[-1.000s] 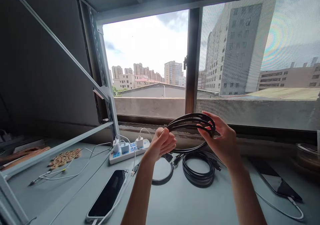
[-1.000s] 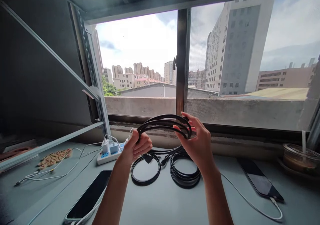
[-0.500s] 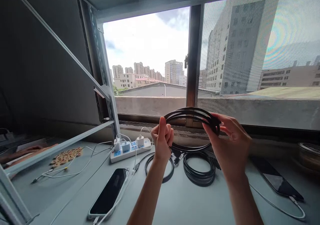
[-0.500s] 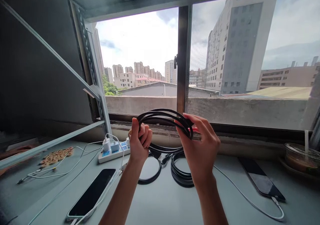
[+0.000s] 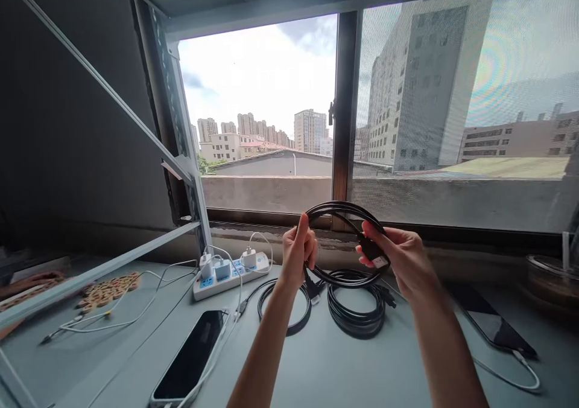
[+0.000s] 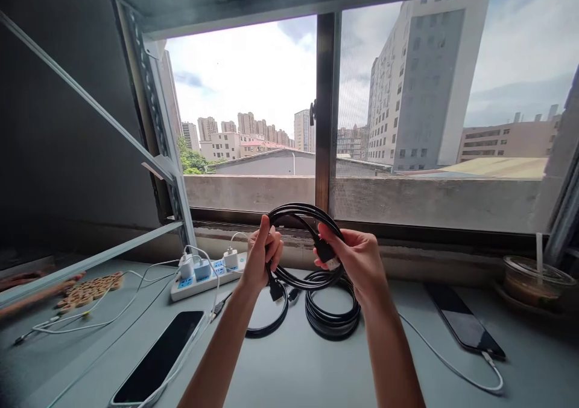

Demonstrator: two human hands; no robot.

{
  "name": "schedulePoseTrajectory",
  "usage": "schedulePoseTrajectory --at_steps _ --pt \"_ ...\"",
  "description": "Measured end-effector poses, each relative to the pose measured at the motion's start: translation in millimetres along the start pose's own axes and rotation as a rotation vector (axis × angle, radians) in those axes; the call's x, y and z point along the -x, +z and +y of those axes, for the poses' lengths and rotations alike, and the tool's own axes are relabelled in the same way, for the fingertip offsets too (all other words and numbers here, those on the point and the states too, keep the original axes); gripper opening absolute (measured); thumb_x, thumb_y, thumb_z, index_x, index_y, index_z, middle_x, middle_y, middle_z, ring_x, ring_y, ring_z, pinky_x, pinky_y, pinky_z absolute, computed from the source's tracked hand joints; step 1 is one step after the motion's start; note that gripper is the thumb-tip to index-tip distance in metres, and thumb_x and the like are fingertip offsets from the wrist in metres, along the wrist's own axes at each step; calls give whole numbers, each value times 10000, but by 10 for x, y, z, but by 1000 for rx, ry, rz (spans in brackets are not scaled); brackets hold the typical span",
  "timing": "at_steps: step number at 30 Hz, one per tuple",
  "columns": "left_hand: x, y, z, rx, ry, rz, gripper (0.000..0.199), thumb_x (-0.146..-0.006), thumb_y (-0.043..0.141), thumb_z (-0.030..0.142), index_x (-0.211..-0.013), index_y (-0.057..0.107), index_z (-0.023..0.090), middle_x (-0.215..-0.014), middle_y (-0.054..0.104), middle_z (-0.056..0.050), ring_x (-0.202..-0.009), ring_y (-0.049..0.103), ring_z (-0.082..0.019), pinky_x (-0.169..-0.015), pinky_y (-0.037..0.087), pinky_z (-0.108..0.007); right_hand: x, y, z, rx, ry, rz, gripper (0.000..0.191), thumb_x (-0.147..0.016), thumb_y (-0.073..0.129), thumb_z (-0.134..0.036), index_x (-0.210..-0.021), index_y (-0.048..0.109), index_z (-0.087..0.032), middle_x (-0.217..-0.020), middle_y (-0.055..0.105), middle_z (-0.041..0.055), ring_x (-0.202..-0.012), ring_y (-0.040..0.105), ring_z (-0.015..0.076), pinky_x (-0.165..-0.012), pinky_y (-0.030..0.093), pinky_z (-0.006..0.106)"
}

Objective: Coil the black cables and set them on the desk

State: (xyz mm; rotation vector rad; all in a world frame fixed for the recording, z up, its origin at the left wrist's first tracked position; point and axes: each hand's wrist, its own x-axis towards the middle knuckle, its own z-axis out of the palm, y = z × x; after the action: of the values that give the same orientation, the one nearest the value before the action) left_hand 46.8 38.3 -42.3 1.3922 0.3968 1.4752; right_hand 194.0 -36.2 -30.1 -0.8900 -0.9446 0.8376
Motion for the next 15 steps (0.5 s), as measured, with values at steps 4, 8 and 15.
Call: schedulePoseTrajectory --at_steps 4,8,15 --pt "-17 34 -144 8 -59 0 703 -718 570 727 -423 235 183 -340 211 76 -254 227 -24 -306 82 -193 -72 -15 57 -138 100 -82 579 -400 834 -572 -730 700 -116 -522 634 13 -365 501 70 -424 516 217" --pt "-22 66 -198 -21 -170 -118 677 -682 673 655 -450 248 182 -374 224 84 -278 281 -26 -329 129 -191 -186 -148 113 -108 47 -105 480 -558 796 -482 -861 689 -124 -733 705 59 -482 572 79 -559 560 224" --pt "-72 63 -438 -85 -360 -52 678 -671 595 735 -520 201 205 -398 175 102 -286 193 -16 -337 116 -201 -414 -488 298 162 -71 -119 645 -787 457 -591 -1318 474 -226 -1200 617 108 -594 677 180 -494 559 332"
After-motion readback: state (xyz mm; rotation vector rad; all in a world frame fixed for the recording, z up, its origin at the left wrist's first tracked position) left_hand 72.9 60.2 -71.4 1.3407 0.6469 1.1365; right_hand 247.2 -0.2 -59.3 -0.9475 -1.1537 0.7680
